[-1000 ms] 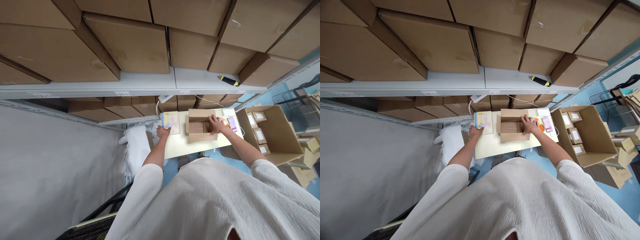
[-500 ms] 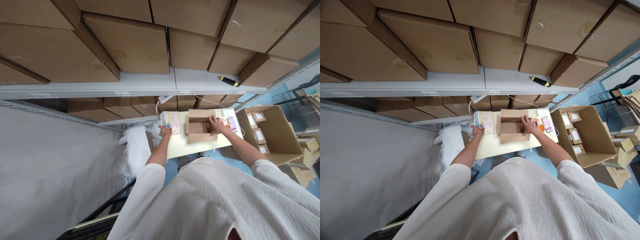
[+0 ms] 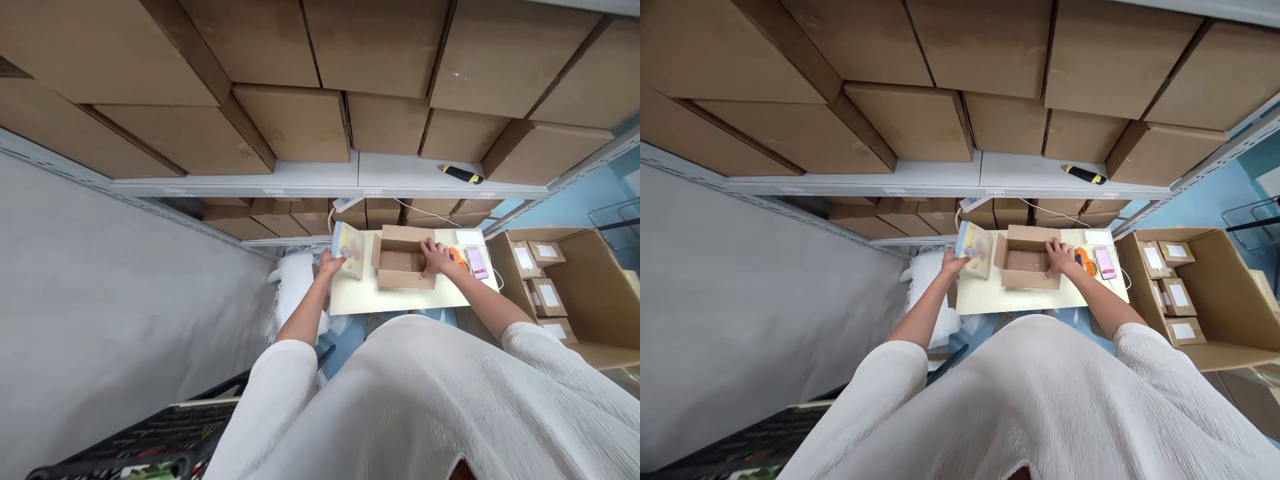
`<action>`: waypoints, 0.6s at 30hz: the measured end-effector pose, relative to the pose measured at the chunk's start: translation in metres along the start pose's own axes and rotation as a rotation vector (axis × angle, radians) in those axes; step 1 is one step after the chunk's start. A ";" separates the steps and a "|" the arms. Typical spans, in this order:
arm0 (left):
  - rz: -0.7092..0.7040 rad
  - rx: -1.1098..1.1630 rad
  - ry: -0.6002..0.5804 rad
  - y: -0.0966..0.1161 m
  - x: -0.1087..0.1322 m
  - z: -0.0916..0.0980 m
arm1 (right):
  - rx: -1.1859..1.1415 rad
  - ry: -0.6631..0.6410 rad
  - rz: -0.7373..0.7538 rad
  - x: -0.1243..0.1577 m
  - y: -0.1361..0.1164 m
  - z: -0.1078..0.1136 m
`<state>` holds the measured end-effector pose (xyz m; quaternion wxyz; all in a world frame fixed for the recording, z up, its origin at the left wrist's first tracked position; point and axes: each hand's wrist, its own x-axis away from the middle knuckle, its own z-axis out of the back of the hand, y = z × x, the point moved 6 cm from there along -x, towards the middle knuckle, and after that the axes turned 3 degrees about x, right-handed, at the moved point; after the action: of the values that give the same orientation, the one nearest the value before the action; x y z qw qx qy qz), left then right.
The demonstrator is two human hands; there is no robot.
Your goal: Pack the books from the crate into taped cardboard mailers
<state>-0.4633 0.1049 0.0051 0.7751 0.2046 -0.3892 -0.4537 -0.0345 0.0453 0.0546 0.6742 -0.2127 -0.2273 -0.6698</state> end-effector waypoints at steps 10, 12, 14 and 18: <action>-0.384 -0.037 0.188 0.117 0.074 0.105 | -0.025 0.045 0.075 0.008 -0.001 0.004; -0.483 -0.091 0.120 0.148 0.093 0.095 | -0.054 0.092 0.114 0.012 0.000 0.002; -0.564 -0.162 0.012 0.172 0.111 0.069 | -0.101 0.165 0.154 0.016 0.003 -0.001; -0.711 -0.312 -0.155 0.200 0.131 0.000 | -0.229 0.331 0.166 0.026 0.016 -0.014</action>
<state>-0.3169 0.0929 0.1939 0.5599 0.1716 -0.2776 -0.7616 -0.0180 0.0164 0.0593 0.7265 -0.1930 -0.0179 -0.6593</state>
